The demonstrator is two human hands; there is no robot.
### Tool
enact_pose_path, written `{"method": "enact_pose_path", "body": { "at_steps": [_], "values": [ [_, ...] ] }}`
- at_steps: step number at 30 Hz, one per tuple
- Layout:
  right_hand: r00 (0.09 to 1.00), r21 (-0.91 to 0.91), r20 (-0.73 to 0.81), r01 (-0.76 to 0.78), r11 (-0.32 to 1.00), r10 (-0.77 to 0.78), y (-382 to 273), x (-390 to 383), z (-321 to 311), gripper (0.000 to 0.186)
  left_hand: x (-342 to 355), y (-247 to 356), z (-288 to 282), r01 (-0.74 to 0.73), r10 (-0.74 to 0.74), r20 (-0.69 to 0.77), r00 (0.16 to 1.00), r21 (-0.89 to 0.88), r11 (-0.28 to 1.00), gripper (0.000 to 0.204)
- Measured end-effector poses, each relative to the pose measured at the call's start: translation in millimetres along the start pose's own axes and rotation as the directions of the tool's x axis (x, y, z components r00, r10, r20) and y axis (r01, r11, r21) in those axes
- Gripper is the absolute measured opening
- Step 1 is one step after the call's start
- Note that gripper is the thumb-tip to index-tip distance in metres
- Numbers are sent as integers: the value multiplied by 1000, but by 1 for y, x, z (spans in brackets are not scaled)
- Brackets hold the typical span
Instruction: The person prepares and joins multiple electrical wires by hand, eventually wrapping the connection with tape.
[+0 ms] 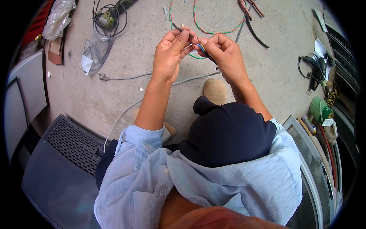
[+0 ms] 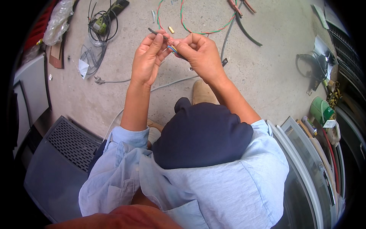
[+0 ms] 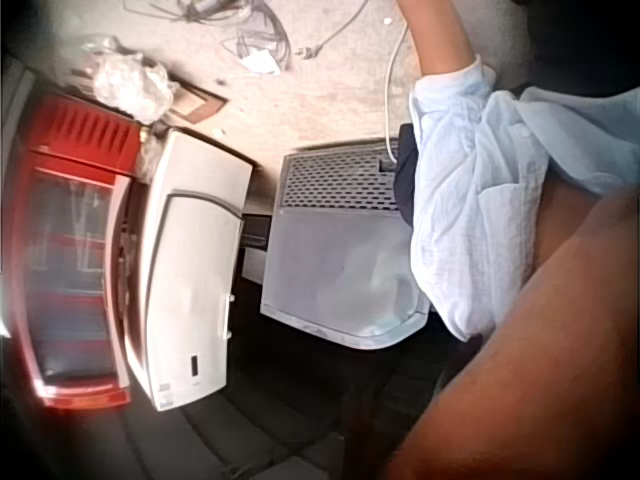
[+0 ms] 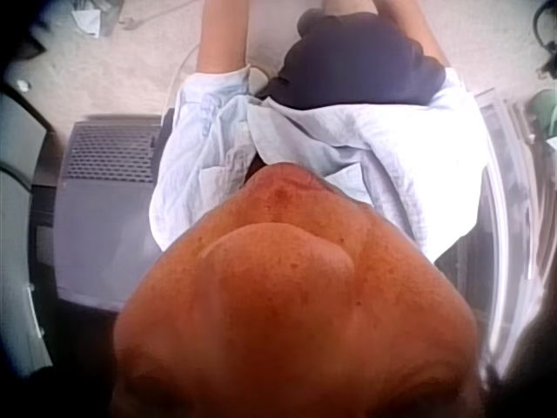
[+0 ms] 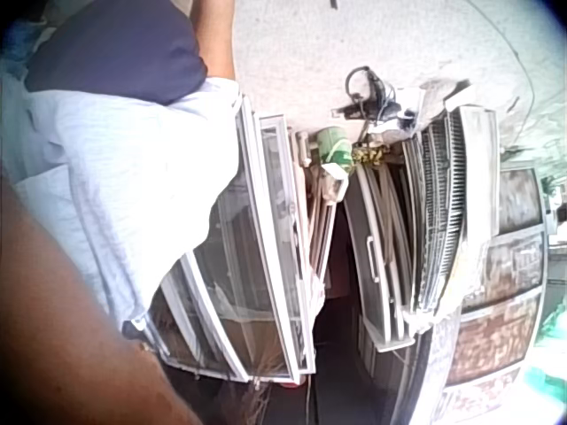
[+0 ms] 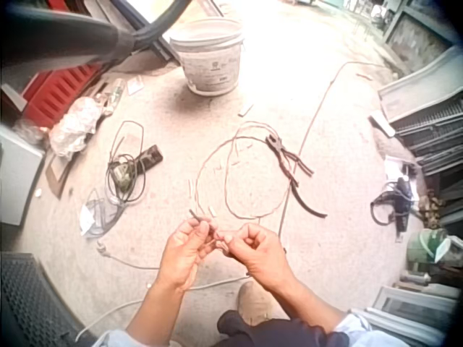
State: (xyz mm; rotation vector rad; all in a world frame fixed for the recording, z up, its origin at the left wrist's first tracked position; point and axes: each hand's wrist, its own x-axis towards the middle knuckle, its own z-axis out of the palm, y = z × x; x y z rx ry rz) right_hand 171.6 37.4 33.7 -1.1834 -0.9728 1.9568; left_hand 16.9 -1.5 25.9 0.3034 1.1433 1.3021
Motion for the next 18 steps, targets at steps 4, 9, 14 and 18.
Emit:
{"method": "enact_pose_path", "body": {
  "at_steps": [4,9,14,18],
  "values": [
    [1000,11,-1,-4,1000,4,0,0,0,19,0,0,1,-40,39,19,999,51,998,22],
    [1000,-17,-10,0,1000,-1,-1,0,0,22,0,0,1,-70,67,39,997,79,994,24],
    [1000,-45,-13,-2,999,1,2,1,-3,24,-1,2,1,-72,67,49,997,112,991,26],
    [1000,-48,-8,-3,999,3,1,1,-3,23,-2,3,3,-71,67,46,997,106,992,26]
  ]
}}
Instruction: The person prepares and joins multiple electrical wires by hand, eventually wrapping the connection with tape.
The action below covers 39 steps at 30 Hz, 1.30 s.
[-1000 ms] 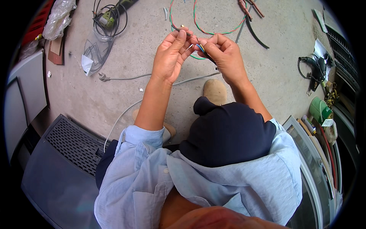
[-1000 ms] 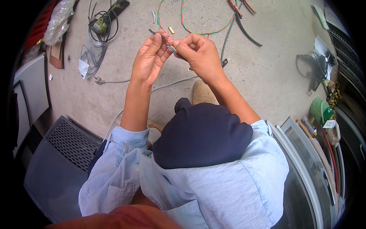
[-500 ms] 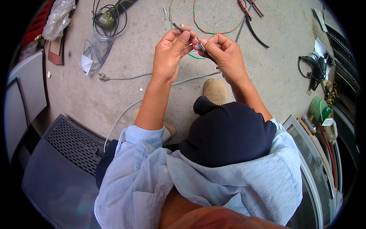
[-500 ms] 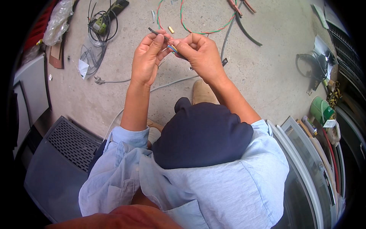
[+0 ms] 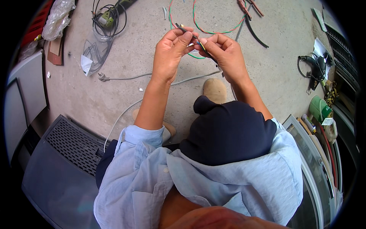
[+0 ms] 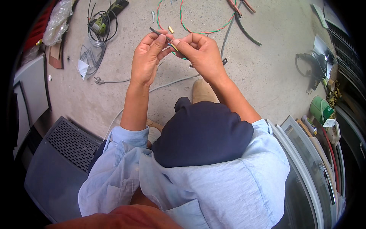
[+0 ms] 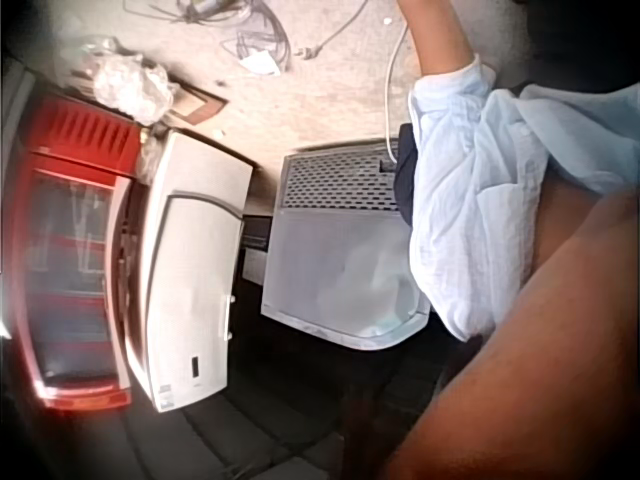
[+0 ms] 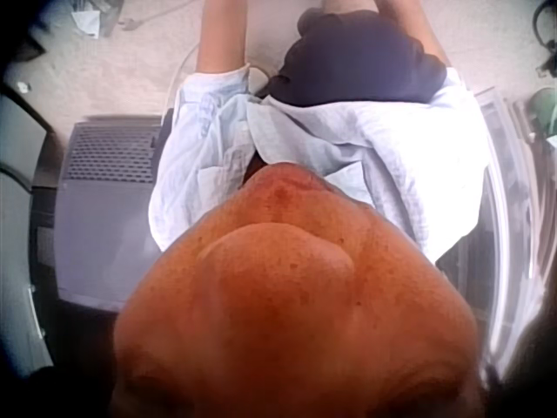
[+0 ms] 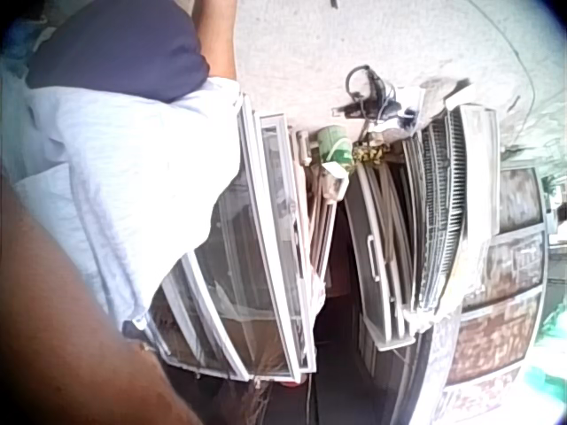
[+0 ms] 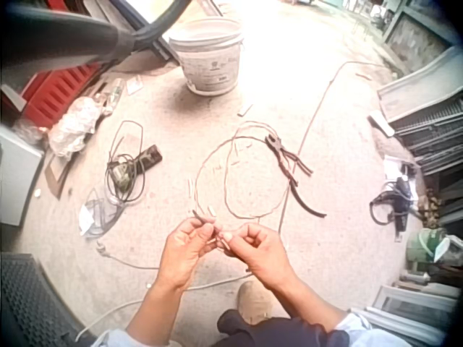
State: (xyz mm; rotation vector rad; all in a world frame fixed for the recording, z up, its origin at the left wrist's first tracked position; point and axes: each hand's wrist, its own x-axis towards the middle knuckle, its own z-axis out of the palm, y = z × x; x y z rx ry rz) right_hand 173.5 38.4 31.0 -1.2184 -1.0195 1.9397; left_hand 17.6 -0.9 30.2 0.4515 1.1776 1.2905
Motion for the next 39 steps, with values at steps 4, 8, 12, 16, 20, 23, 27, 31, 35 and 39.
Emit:
{"method": "enact_pose_path", "body": {
  "at_steps": [4,8,12,16,20,23,27,31,35,39],
  "values": [
    [1000,-10,-1,-5,1000,5,1,0,0,23,0,-1,-1,-3,3,2,1000,-3,1000,26],
    [1000,-15,5,0,1000,0,1,0,-1,23,0,-1,-1,8,-8,13,1000,20,1000,23],
    [1000,-39,19,-2,999,3,-1,-1,-2,24,0,-2,0,-13,11,32,999,71,997,21],
    [999,-39,37,8,999,-6,-8,-4,2,22,1,-4,-1,-34,34,2,999,60,998,21],
    [993,8,111,-39,999,38,-1,-3,-9,20,0,-1,-1,-25,27,-28,999,65,998,22],
    [988,20,130,-86,996,83,1,-4,-13,19,1,-5,-5,-15,13,23,1000,88,996,23],
    [992,-27,108,-60,998,63,-4,-6,-11,19,1,-5,-6,18,-22,48,999,76,997,21],
    [993,-124,118,-5,992,20,-7,-6,-14,18,2,-6,-10,53,-58,75,995,66,996,18],
    [996,-25,82,-27,999,29,-6,-6,-13,16,4,-5,-17,75,-83,85,993,99,992,18],
    [995,-27,93,-39,999,41,-8,-6,-10,17,4,-4,-18,68,-99,135,986,213,975,19]
  ]
}}
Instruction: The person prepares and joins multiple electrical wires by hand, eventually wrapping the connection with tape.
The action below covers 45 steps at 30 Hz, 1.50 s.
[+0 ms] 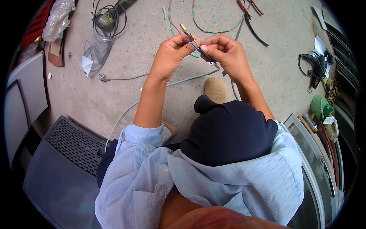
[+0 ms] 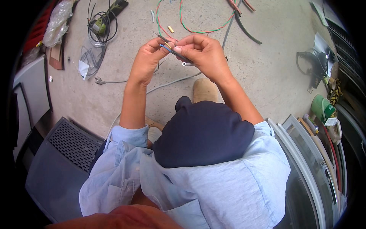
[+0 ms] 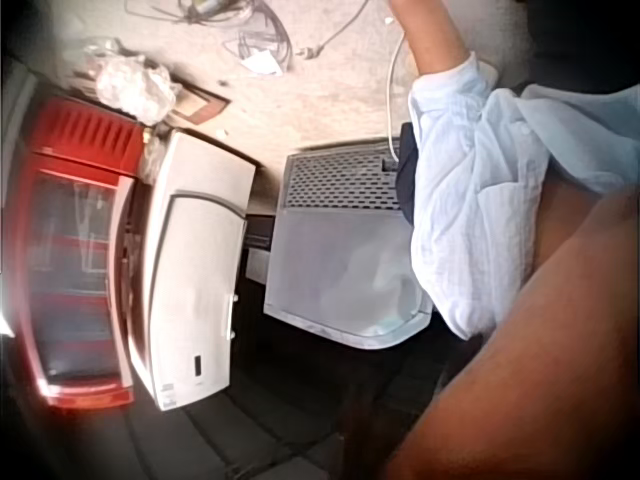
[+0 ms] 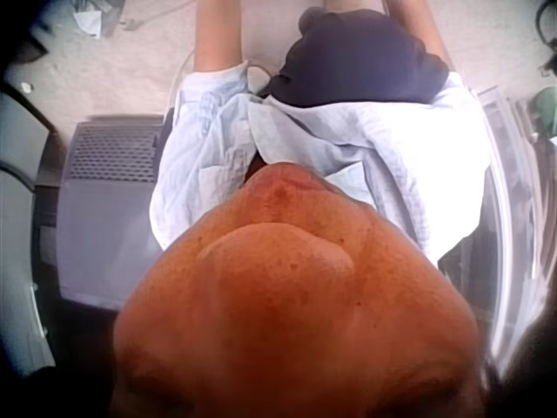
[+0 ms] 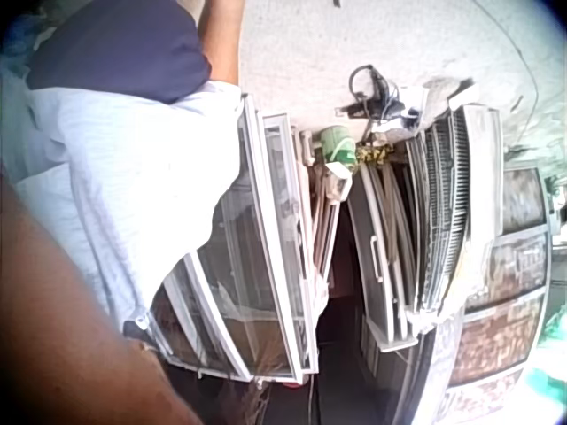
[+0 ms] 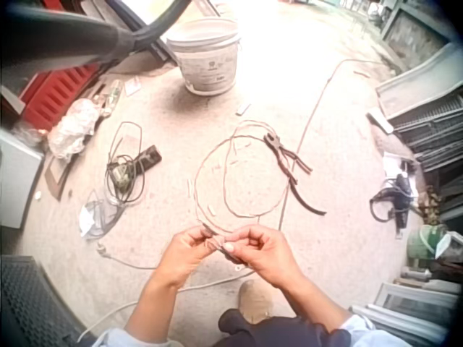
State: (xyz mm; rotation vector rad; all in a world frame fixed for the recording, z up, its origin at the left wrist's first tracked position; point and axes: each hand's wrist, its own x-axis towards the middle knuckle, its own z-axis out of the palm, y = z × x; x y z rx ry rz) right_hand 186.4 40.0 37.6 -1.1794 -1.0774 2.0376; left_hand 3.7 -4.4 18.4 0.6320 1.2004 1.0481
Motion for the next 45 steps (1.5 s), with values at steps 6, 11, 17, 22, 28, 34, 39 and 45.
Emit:
{"method": "enact_pose_path", "body": {
  "at_steps": [6,11,17,22,28,34,39,45],
  "values": [
    [998,-79,-51,34,996,-38,2,1,-1,16,-1,1,11,-75,67,-105,992,-72,995,24],
    [997,-126,-66,35,991,-44,5,2,-3,20,1,1,9,-96,74,-154,985,-142,985,25],
    [998,-131,67,27,991,-18,5,1,-13,23,2,-3,3,-45,8,-222,975,-164,985,22],
    [999,-169,46,3,986,5,1,-1,-12,26,1,-2,2,-35,-1,-240,971,-146,989,22],
    [1000,-125,-9,20,992,-21,9,1,-13,21,1,3,-1,-43,14,-206,978,-132,990,23],
    [999,-220,34,11,975,-3,8,2,-16,21,-1,7,-3,-53,49,-131,990,-26,998,21],
    [999,-195,38,10,981,-3,10,2,-16,21,0,2,2,-60,57,-92,994,-31,998,18],
    [1000,-95,8,-1,995,2,10,2,-16,26,1,-2,1,-81,71,-163,984,-60,995,20]
  ]
}}
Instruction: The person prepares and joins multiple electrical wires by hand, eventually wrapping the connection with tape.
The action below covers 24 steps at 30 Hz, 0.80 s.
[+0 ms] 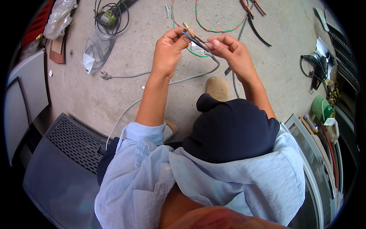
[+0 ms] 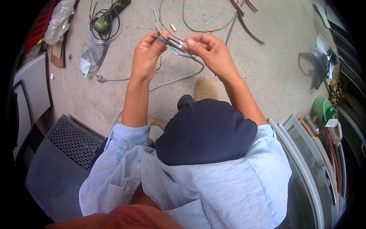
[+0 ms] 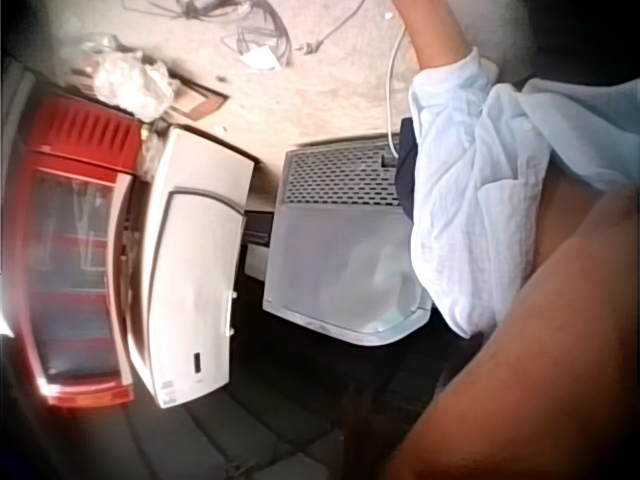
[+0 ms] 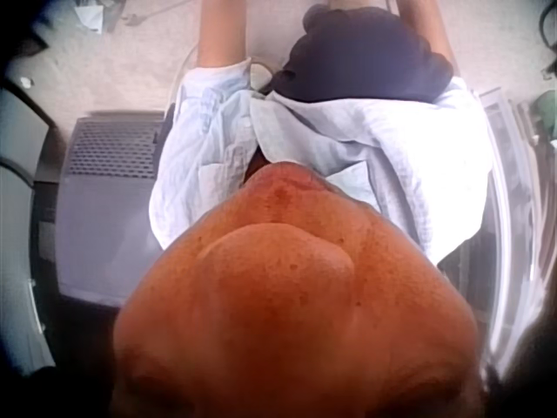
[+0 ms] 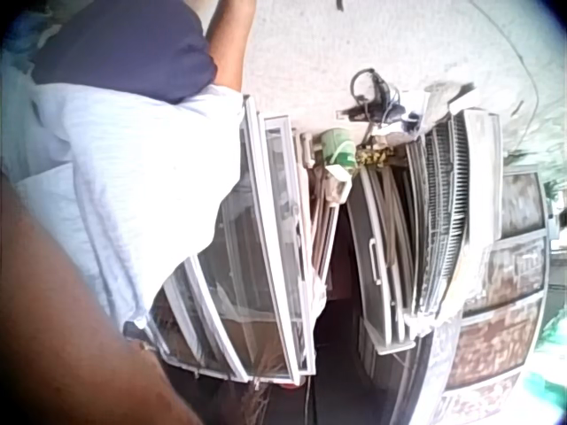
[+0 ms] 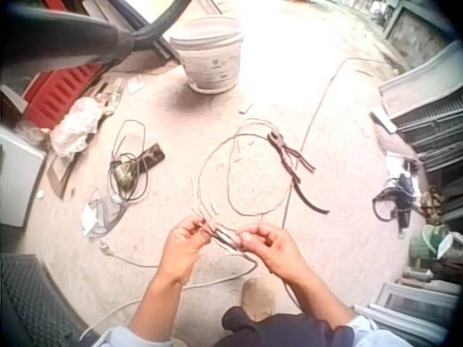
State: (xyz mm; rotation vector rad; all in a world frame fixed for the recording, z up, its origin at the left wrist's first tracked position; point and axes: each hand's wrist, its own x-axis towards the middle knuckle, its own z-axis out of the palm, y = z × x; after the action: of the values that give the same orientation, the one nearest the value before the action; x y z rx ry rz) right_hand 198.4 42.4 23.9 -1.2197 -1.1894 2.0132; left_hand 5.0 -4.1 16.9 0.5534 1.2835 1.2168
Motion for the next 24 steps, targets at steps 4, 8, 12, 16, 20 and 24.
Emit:
{"method": "enact_pose_path", "body": {
  "at_steps": [4,8,12,16,20,24],
  "values": [
    [996,-43,93,-12,999,16,-1,-5,4,28,2,-1,-8,20,-25,-103,994,-53,998,19],
    [991,-318,-11,126,940,-136,7,-4,11,24,3,-6,-10,30,-37,-107,994,-64,998,20],
    [955,-541,-52,220,812,-293,-2,-10,18,21,3,-2,-3,7,-19,-152,988,-74,997,23],
    [927,-591,-17,293,752,-374,0,-9,16,21,2,3,-2,37,-42,-125,991,-45,998,24],
    [927,-530,-44,294,796,-371,4,-7,16,21,2,-5,3,64,-68,-102,992,-39,997,23],
    [953,-421,-96,223,879,-288,6,-6,16,25,0,-3,3,88,-91,-77,993,-42,995,21]
  ]
}}
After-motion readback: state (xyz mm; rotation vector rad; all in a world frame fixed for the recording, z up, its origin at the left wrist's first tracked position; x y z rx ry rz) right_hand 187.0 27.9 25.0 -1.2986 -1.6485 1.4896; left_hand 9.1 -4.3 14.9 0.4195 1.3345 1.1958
